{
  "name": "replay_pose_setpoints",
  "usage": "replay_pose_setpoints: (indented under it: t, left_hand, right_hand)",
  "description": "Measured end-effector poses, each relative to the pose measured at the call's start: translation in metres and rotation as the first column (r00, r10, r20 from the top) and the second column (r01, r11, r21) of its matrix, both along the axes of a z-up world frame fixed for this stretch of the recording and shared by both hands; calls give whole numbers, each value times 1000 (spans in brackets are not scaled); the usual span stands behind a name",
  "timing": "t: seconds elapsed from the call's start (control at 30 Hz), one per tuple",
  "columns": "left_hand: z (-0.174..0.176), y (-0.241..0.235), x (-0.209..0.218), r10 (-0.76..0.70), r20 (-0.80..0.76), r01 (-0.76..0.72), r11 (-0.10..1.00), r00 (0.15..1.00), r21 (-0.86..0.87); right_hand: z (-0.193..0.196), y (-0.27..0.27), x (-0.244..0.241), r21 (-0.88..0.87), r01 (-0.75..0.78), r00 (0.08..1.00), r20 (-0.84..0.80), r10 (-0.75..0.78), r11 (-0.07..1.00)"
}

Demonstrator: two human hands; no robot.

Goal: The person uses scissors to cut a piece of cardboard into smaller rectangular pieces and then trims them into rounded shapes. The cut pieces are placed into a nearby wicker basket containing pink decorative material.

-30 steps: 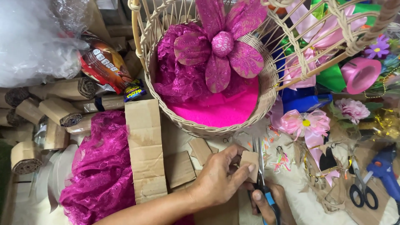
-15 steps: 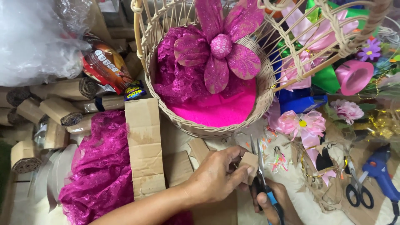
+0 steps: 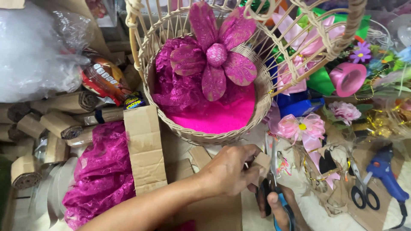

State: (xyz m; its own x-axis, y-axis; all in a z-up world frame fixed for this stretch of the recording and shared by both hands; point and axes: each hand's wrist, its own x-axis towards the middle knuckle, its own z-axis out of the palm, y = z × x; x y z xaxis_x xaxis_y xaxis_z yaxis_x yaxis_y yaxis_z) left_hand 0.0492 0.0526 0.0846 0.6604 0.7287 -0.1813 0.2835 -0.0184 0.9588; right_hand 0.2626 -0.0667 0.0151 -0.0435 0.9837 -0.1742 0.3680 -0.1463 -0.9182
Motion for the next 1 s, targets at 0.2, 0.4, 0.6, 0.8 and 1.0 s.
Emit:
replay_pose_setpoints:
  t: [0.2,0.4,0.6,0.8,1.0]
  left_hand:
    - [-8,9,0,-58,-37,59,998,998,12]
    - [-16,12,3,-82,-45,87,990,996,108]
    - [-9,15,-4,-126,40,129,989,991,-67]
    - [-16,14,-6,-105,108,127,967,989,-223]
    - [-22,15,-13,-94,59,102,985,994,-138]
  right_hand:
    - [14,5,6,-167,-53,998,-49,45,985]
    - [-6,2,19,-217,-40,998,-47,30,975]
    - [9,6,6,-152,-55,998,-38,50,987]
    - [-19,-5,24,-211,34,996,-74,-51,977]
    - [-19,4,46,-312,-6,994,104,40,950]
